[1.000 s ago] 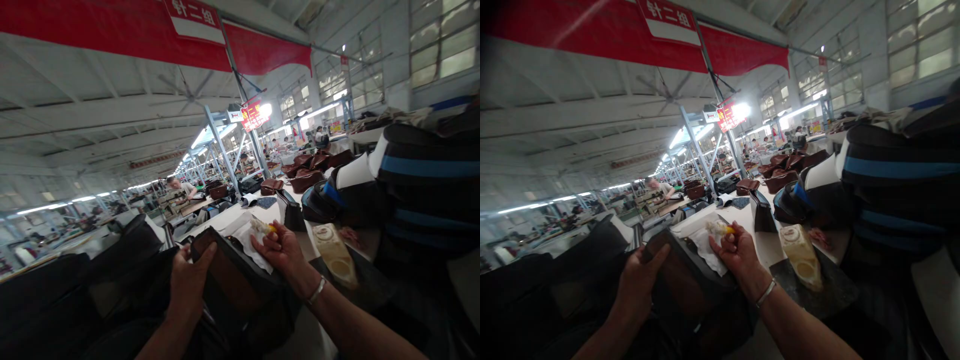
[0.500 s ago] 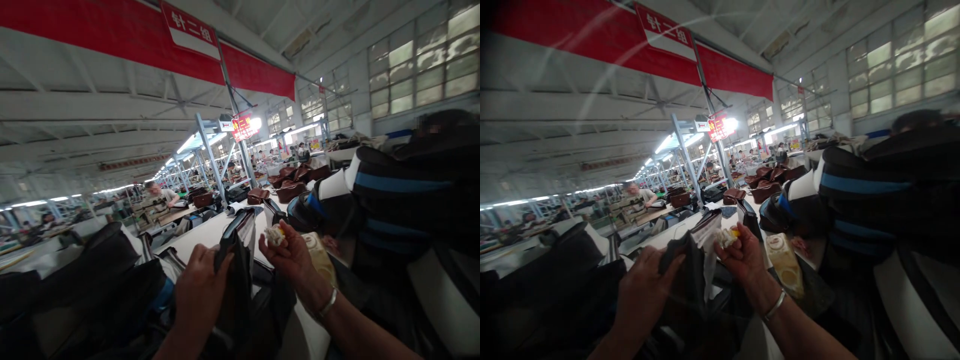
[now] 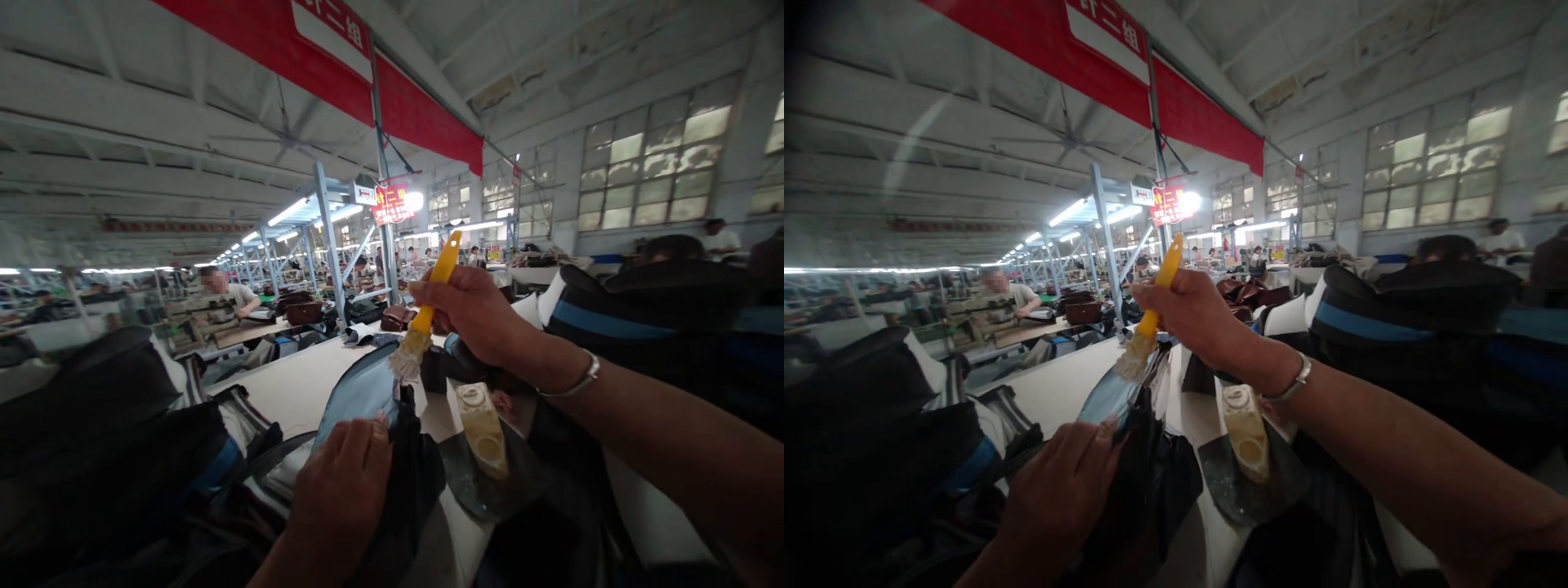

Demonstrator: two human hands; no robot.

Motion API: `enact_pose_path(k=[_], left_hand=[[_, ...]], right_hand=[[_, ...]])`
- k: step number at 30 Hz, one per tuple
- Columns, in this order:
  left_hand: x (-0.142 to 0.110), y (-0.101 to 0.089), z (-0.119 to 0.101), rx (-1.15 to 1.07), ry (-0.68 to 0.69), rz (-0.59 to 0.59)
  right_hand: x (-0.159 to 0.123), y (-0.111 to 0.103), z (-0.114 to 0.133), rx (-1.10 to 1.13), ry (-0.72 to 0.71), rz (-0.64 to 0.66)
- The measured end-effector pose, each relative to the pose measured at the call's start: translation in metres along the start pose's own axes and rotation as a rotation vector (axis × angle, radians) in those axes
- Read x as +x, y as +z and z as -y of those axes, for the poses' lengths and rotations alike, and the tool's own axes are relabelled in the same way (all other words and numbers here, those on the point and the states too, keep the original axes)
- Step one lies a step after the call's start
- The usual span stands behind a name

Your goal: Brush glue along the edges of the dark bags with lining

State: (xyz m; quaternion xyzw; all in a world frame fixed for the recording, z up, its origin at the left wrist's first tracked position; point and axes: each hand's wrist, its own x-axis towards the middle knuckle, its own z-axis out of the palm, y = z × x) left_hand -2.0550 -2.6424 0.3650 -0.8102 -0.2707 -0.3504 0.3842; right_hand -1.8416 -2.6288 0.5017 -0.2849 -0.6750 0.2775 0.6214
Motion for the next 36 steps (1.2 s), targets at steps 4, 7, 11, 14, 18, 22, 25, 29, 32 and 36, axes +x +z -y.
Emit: enact_pose_path(k=[4,7,11,14,18,22,25,29,32,36], left_hand=[[0.001,0.0,-0.004,0.107,0.07,0.032],[0.004,-0.002,-0.006,0.107,0.073,0.069],[0.009,-0.003,-0.012,0.106,0.07,0.027],[0.012,-0.003,-0.015,0.104,0.081,0.023],[0.012,-0.001,-0.016,0.091,0.111,0.011],[0.004,0.004,-0.013,0.083,0.079,-0.016],[-0.001,0.008,-0.009,0.014,-0.026,0.029],[0.005,0.005,-0.001,-0.363,-0.373,0.124],[0.014,-0.003,0.004,-0.691,-0.586,0.22],[0.019,-0.011,0.01,-0.883,-0.732,0.296]], right_hand=[[-0.01,0.01,0.0,-0.399,-0.137,0.14],[-0.021,0.016,-0.002,-0.606,-0.203,0.265],[-0.025,0.017,0.007,-0.904,-0.348,0.311],[-0.022,0.02,0.015,-0.87,-0.329,0.289],[-0.019,0.024,0.011,-1.012,-0.239,0.431],[-0.019,0.018,0.007,-0.947,-0.283,0.301],[-0.024,0.013,0.005,-0.709,-0.309,0.31],[-0.027,0.006,0.001,-0.78,-0.408,0.339],[-0.027,0.007,0.002,-0.627,-0.47,0.177],[-0.03,0.012,-0.007,-0.592,-0.595,0.312]])
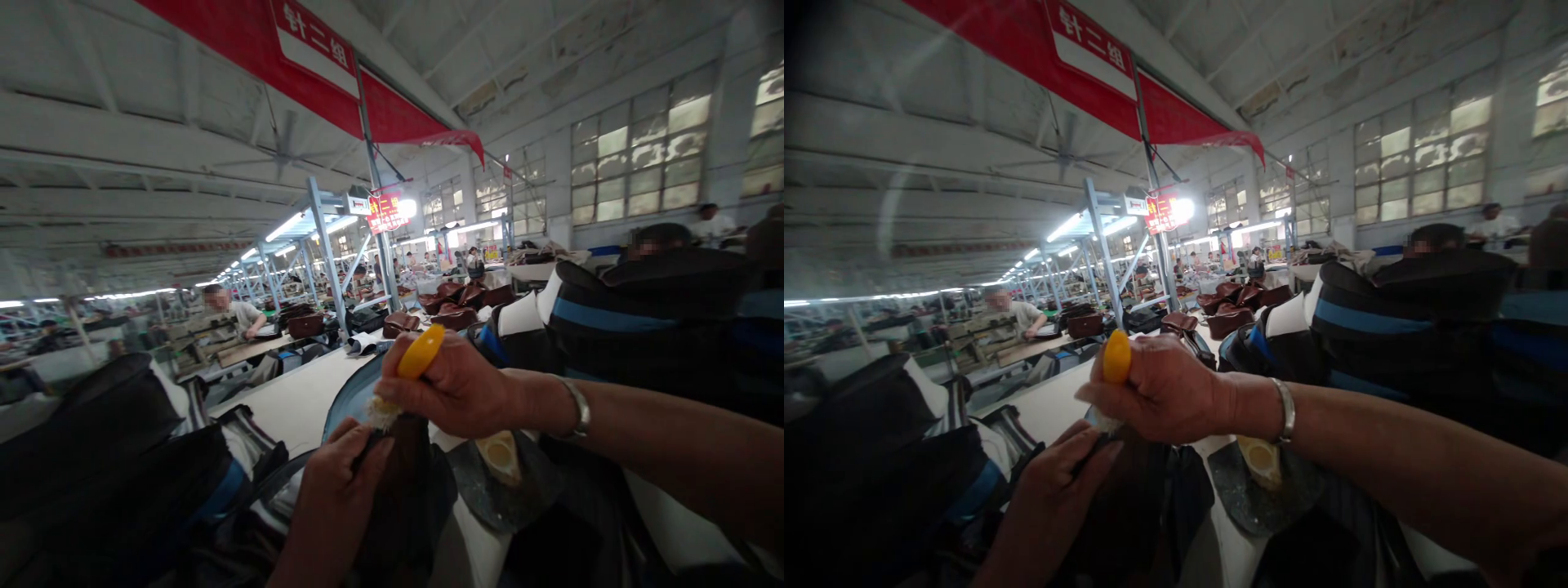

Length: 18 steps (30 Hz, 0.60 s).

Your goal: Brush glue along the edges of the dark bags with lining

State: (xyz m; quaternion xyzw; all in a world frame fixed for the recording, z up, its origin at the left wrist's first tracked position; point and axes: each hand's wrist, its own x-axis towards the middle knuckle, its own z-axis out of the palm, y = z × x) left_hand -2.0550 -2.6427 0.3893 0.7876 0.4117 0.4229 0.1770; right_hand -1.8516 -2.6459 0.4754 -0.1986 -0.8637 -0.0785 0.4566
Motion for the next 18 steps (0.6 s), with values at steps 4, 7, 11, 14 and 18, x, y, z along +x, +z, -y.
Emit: enact_pose_path(k=[4,7,11,14,18], left_hand=[[-0.002,-0.009,0.005,-0.112,-0.113,0.064],[-0.001,-0.013,0.006,-0.129,-0.157,0.051],[0.0,-0.011,0.008,-0.189,-0.2,-0.047],[-0.004,-0.01,0.013,-0.243,-0.246,-0.083],[-0.009,-0.011,0.018,-0.32,-0.299,-0.118]], right_hand=[[-0.007,0.0,-0.012,-0.114,-0.044,0.182],[-0.004,-0.01,-0.01,-0.104,-0.037,0.054],[0.002,-0.004,-0.005,0.068,-0.083,0.043],[-0.003,0.008,-0.017,0.074,-0.054,0.149],[-0.011,0.011,-0.024,-0.036,0.022,0.106]])
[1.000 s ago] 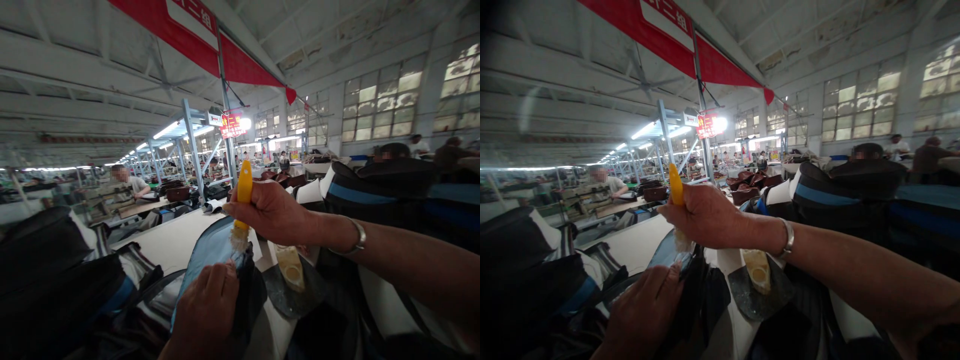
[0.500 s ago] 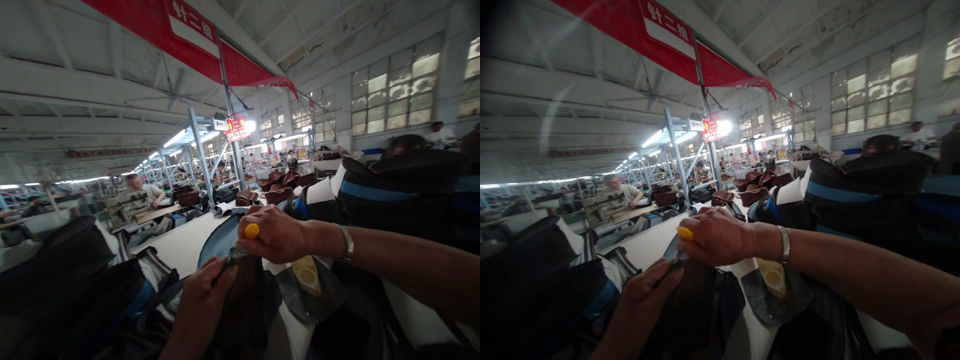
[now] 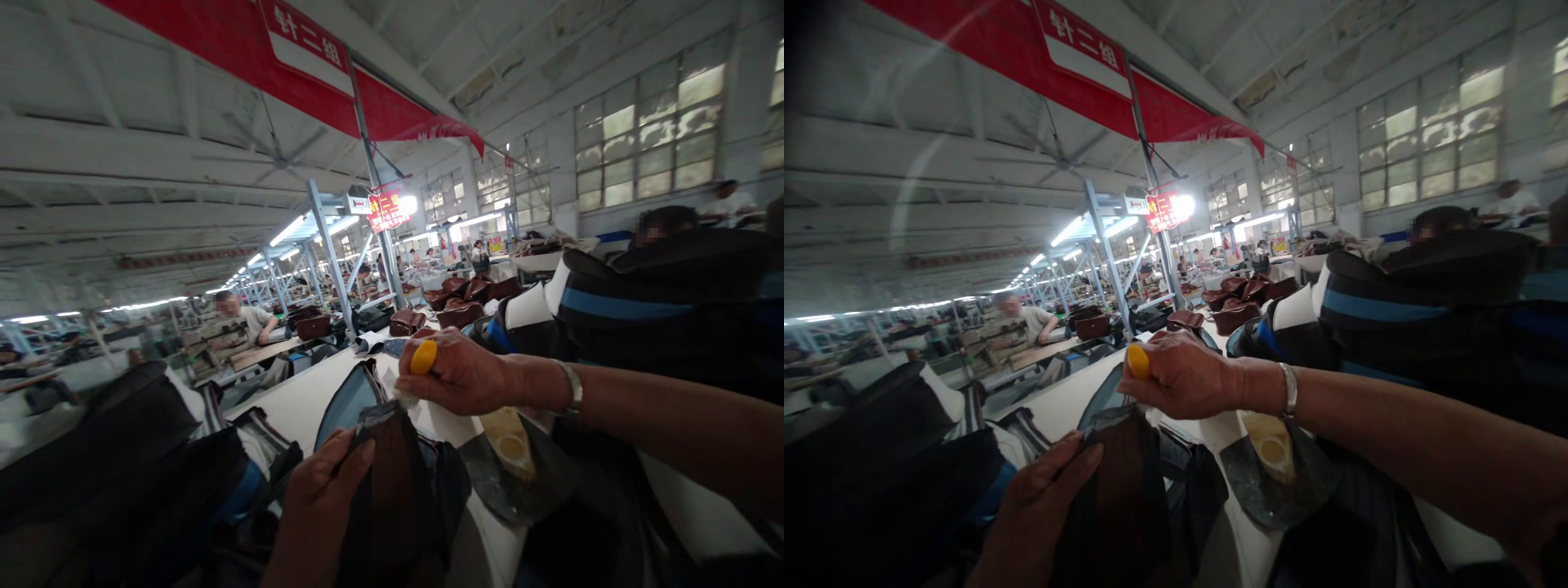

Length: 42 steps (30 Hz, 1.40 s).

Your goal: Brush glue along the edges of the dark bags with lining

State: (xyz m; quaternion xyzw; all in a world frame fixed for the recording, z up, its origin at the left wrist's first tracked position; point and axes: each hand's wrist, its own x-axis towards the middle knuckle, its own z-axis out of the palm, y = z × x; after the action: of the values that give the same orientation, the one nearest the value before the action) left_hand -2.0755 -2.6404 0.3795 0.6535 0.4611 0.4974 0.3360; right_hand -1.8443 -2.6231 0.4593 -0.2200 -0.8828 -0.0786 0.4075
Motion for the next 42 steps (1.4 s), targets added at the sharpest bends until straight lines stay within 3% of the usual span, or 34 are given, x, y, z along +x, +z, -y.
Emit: enact_pose_path(k=[3,6,9,11,14,16,19,21,24,26,28,31,36,39,42], left_hand=[[-0.001,-0.001,0.0,-0.1,-0.077,0.029],[-0.002,-0.003,0.0,-0.135,-0.15,-0.005],[-0.002,-0.008,0.004,-0.134,-0.163,-0.036],[-0.001,-0.013,0.008,-0.12,-0.148,-0.06],[0.005,-0.02,0.014,-0.043,-0.142,-0.125],[0.01,-0.026,0.017,0.021,-0.134,-0.15],[0.013,-0.032,0.015,0.227,-0.064,-0.122],[0.011,-0.035,0.013,0.497,0.038,-0.22],[0.001,-0.036,0.015,0.886,0.31,-0.596],[-0.007,-0.035,0.019,1.002,0.437,-0.67],[-0.014,-0.034,0.02,1.003,0.422,-0.589],[-0.021,-0.028,0.013,0.934,0.261,-0.475],[-0.022,-0.02,-0.005,0.727,-0.008,-0.399],[-0.021,-0.025,-0.006,0.616,0.008,-0.308],[-0.022,-0.032,-0.003,0.476,0.065,-0.194]], right_hand=[[0.0,0.003,0.005,0.12,0.012,-0.096],[0.002,0.01,0.002,0.165,0.012,-0.036],[0.001,0.013,-0.011,0.157,0.138,-0.118],[-0.004,0.016,-0.018,0.422,0.318,-0.349],[-0.019,0.034,-0.019,1.072,0.63,-0.602],[-0.031,0.057,-0.012,1.367,0.758,-0.562],[-0.043,0.094,0.004,1.552,0.804,-0.47],[-0.045,0.112,0.016,1.619,0.791,-0.478],[-0.043,0.128,0.034,1.665,0.746,-0.481],[-0.043,0.134,0.044,1.672,0.714,-0.49],[-0.046,0.138,0.052,1.674,0.679,-0.51],[-0.053,0.139,0.063,1.655,0.588,-0.479],[-0.056,0.139,0.08,1.631,0.419,-0.356],[-0.057,0.141,0.083,1.654,0.418,-0.335],[-0.056,0.134,0.074,1.652,0.516,-0.327]])
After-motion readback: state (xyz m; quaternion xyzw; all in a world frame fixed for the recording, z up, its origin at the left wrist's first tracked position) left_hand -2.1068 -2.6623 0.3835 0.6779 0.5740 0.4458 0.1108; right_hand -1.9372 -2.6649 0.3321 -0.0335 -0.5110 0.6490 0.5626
